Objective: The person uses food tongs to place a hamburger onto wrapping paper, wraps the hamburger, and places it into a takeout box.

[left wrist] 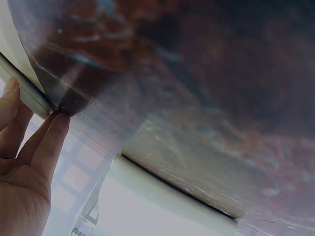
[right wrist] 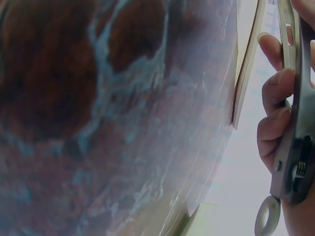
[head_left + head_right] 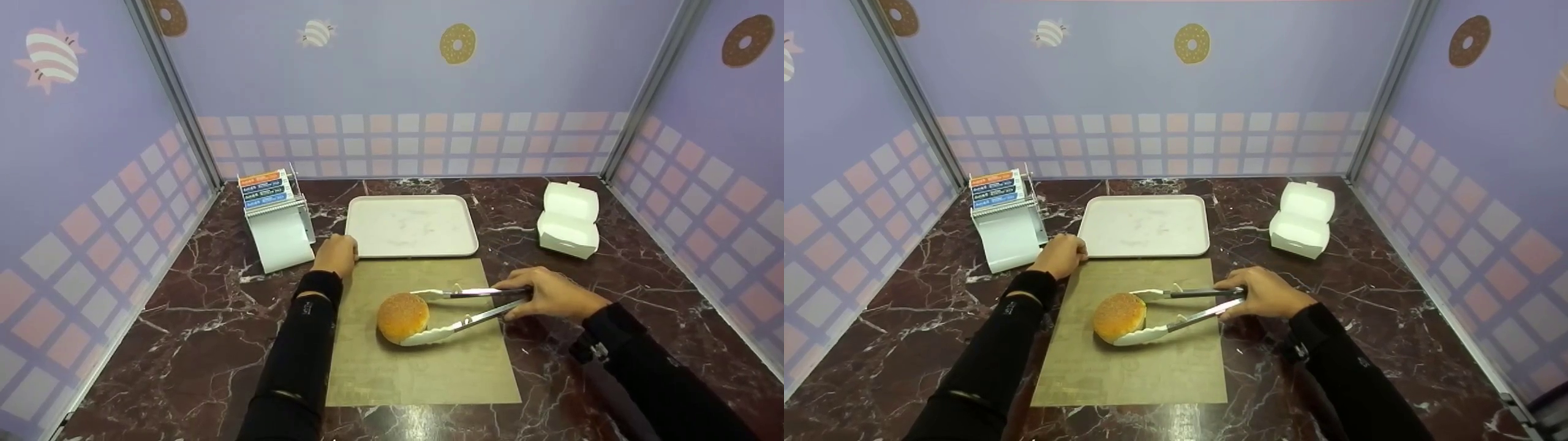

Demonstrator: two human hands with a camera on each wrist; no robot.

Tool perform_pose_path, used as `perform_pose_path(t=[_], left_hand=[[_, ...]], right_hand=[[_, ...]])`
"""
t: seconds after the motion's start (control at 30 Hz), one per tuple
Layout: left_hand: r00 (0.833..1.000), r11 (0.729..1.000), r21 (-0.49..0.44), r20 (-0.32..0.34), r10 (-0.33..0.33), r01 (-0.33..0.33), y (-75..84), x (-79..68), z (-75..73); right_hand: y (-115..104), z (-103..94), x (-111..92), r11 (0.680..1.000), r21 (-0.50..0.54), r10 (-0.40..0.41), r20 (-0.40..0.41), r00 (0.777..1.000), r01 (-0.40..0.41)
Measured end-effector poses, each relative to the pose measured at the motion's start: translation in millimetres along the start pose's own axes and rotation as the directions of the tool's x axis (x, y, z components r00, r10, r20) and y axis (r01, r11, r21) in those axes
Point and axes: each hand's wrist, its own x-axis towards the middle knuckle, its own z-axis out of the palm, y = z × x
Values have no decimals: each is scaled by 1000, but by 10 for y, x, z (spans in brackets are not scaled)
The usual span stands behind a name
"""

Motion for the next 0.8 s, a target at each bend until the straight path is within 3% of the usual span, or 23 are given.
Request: perform_pose_path(t=[0.27,0.5,0.8], left_hand=[[1000,1000,-1,12,-12,12,20,3,-1],[1000,1000,-7,13,-12,12,18,3,6],[1000,1000,-15,-17,4,-4,-6,13,25]], right_hand=[[25,9,6,997,4,-78,-17,997,78],[44,21,5,999,-28,-44,-12,999,43],[7,-51,7,998,31,-48,-2,999,48]])
